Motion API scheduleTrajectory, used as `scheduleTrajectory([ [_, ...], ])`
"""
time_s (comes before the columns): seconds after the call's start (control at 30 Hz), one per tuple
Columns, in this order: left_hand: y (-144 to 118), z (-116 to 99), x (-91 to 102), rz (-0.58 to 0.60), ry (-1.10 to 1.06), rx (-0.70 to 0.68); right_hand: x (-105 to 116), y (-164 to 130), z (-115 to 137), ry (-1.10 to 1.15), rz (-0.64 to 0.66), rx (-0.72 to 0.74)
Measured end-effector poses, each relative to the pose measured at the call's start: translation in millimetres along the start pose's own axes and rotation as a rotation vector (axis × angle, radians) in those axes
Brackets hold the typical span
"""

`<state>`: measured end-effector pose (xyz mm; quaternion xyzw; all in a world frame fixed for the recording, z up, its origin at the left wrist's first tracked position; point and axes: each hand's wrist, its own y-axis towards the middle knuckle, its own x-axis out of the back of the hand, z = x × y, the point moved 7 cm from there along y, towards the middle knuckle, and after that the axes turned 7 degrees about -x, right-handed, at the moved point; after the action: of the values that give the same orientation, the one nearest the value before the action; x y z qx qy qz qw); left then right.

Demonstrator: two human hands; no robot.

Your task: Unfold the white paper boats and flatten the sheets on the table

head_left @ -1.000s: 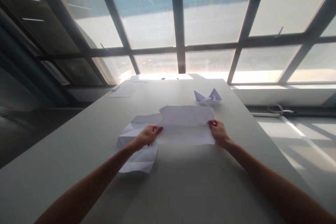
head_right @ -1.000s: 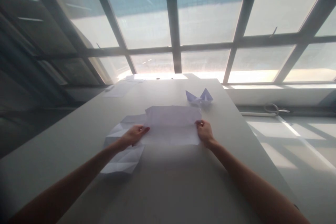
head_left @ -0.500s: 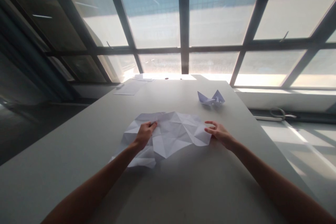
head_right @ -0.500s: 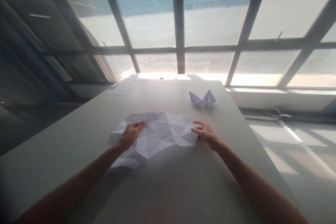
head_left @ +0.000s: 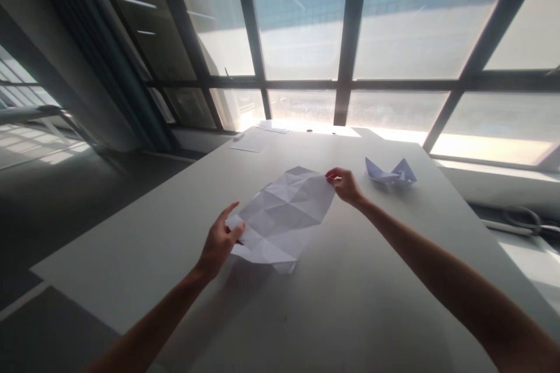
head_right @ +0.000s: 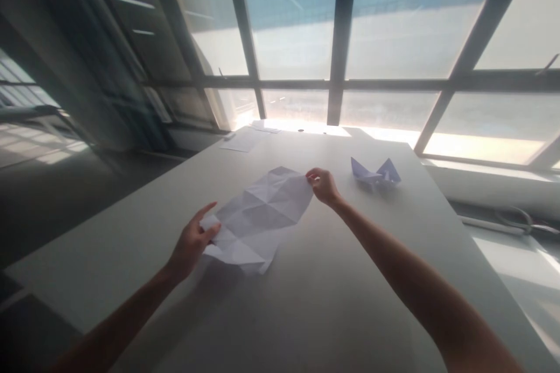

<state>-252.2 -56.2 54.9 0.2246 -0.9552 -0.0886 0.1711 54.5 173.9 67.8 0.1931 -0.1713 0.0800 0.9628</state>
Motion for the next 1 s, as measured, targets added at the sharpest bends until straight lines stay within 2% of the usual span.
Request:
scheduleTrajectory([
  [0.13, -13, 14, 20.4, 0.020, 0.088, 0.011, -64, 39, -1, -0.041, 0.078, 0.020],
  [0.27, -22, 33, 21.8, 0.112, 0.175, 0.075, -99, 52, -18, -0.097, 0.114, -0.003],
  [0.43, -24, 46, 19.1, 0.177, 0.282, 0.078, -115, 48, -37, -0.208, 0.131, -0.036],
  [0.6, -23, 49, 19.5, 0.175, 0.302, 0.070, -117, 34, -38, -0.345, 0.153, -0.046],
  [0.77, -22, 52, 21.7, 0.104, 0.227, 0.120, -112, 9, -12, -0.479, 0.139, 0.005],
  [0.8, -22, 53, 22.0, 0.094, 0.214, 0.130, -113, 1, -3, -0.568, 0.126, 0.039],
  [0.87, -23, 54, 22.8, 0.078, 0.197, 0.141, -121, -19, 13, -0.688, 0.137, 0.088],
  [1.0, -24, 54, 25.0, 0.057, 0.207, 0.139, -150, -60, 36, -0.754, 0.171, 0.165],
])
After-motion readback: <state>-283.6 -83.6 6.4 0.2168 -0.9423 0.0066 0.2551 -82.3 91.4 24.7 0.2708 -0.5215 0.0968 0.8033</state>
